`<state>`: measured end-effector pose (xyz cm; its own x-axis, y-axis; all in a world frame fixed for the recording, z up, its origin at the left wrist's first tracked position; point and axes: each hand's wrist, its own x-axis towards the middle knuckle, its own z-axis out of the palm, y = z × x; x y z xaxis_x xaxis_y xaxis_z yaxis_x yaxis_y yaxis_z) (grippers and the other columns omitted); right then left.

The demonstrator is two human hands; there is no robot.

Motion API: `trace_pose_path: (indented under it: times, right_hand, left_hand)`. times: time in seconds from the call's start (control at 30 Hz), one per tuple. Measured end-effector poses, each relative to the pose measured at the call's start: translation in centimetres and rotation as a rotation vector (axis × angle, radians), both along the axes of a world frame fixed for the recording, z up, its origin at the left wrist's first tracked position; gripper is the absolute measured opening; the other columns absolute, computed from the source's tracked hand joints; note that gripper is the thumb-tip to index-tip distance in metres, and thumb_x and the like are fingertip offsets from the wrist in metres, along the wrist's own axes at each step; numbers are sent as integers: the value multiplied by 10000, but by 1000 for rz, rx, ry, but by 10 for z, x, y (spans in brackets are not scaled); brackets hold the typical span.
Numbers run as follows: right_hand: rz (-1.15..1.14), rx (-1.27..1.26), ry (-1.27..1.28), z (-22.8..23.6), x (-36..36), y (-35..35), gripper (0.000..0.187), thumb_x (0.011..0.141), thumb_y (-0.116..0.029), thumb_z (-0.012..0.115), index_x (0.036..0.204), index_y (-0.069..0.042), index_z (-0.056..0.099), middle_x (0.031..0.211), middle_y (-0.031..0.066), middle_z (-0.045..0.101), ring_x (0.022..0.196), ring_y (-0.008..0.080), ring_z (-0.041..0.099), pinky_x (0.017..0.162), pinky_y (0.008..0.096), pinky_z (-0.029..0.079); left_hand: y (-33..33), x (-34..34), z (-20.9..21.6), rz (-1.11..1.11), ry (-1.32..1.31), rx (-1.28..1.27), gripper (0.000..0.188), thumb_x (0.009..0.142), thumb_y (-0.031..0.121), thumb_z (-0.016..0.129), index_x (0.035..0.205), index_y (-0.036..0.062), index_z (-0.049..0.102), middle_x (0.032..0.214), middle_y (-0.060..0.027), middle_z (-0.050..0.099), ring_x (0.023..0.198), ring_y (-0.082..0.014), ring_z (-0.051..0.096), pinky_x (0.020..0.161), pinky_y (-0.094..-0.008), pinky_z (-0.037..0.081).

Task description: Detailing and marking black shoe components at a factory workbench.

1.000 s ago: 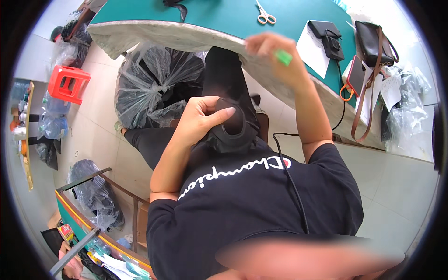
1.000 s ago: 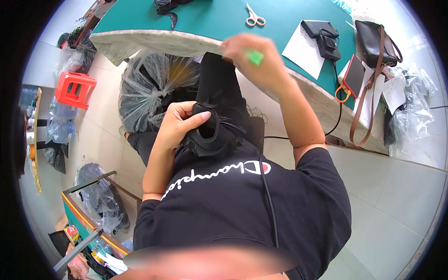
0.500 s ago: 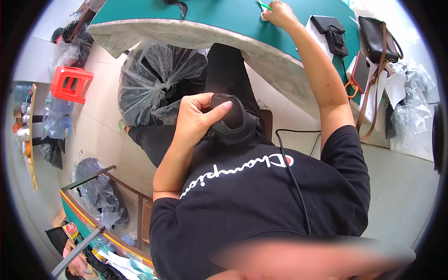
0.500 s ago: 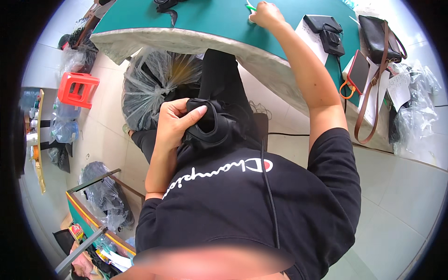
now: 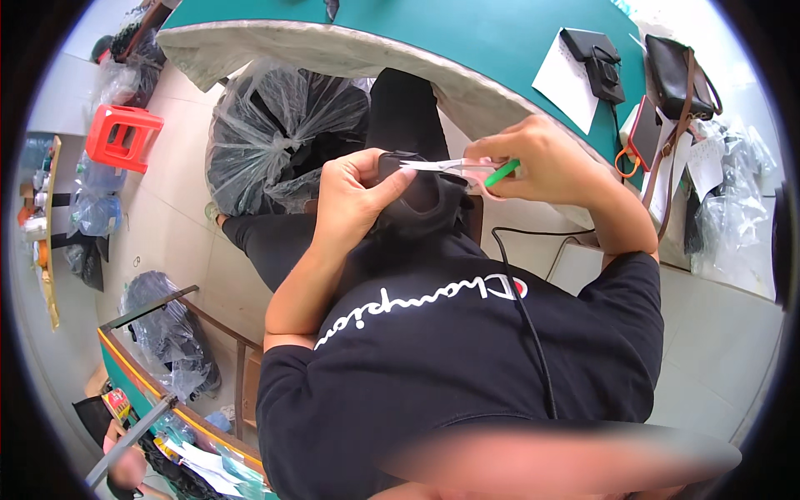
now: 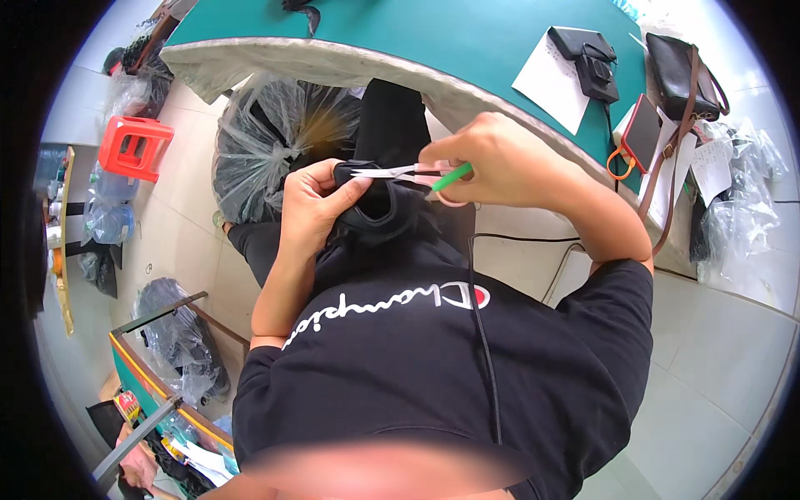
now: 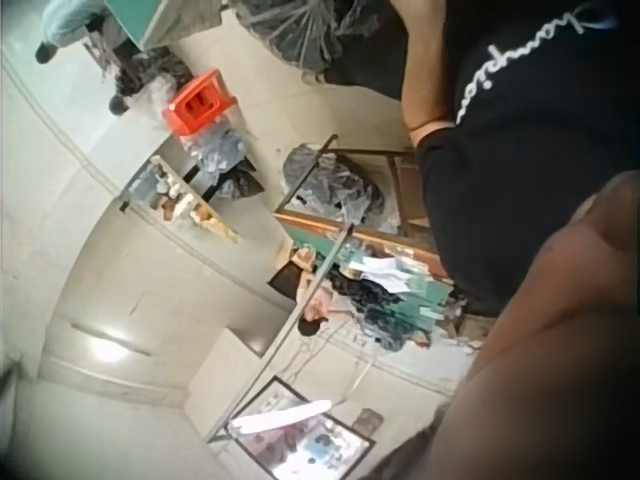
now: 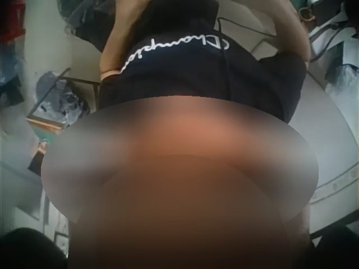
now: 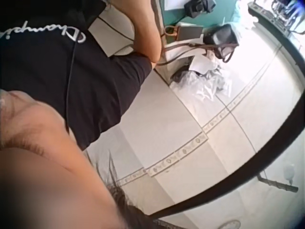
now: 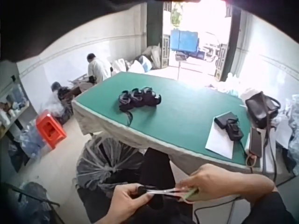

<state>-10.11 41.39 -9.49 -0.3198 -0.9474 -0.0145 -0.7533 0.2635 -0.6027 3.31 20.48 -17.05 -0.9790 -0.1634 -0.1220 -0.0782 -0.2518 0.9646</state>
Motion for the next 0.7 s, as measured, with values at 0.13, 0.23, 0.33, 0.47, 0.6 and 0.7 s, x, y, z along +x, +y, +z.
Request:
trace_pose_path:
  times: [0.13, 0.23, 0.33, 0.47, 0.6, 0.7]
  right_hand:
    - [-49, 67, 42, 3, 3, 9, 306, 657, -65, 708, 960, -31, 678, 684, 140, 625, 581, 277, 596, 572, 320, 481]
    - [-37, 85, 65, 1, 1, 11, 321, 661, -66, 709, 978, -29, 679, 690, 148, 623, 577, 291, 589, 567, 336, 472]
    - [-55, 77, 77, -2, -1, 11, 223, 696, -131, 677, 908, -65, 698, 656, 150, 623, 614, 309, 612, 599, 360, 480]
    - [-59, 53, 38, -4, 0, 13, 240, 702, -131, 677, 928, -55, 699, 671, 156, 627, 617, 311, 613, 600, 362, 480]
    - [-67, 108, 20, -5, -1, 13, 264, 701, -130, 680, 952, -49, 700, 667, 161, 626, 618, 311, 616, 608, 364, 484]
    - [-72, 76, 6, -8, -1, 13, 264, 706, -127, 681, 956, -44, 699, 665, 167, 627, 620, 311, 621, 617, 365, 488]
  left_hand:
    - [5, -1, 2, -3, -26, 0, 85, 823, 31, 680, 857, -44, 660, 772, -45, 676, 656, -48, 593, 593, -184, 477]
    - [7, -1, 1, 5, -13, -23, 96, 821, 38, 688, 858, -46, 660, 774, -51, 679, 657, -53, 598, 597, -186, 482]
    - [6, -2, 0, -14, -52, 25, 99, 818, 42, 694, 857, -43, 661, 774, -55, 681, 660, -57, 604, 603, -187, 486]
    - [6, -2, -1, -23, -65, 124, 98, 817, 43, 696, 857, -40, 663, 773, -55, 682, 661, -58, 606, 605, -189, 489]
    - [8, -2, -1, -3, -54, 21, 93, 820, 40, 691, 859, -41, 665, 770, -52, 682, 656, -58, 604, 602, -188, 487]
    - [9, -1, 0, 1, -49, -4, 91, 822, 37, 688, 860, -42, 666, 767, -52, 682, 653, -58, 603, 601, -187, 485]
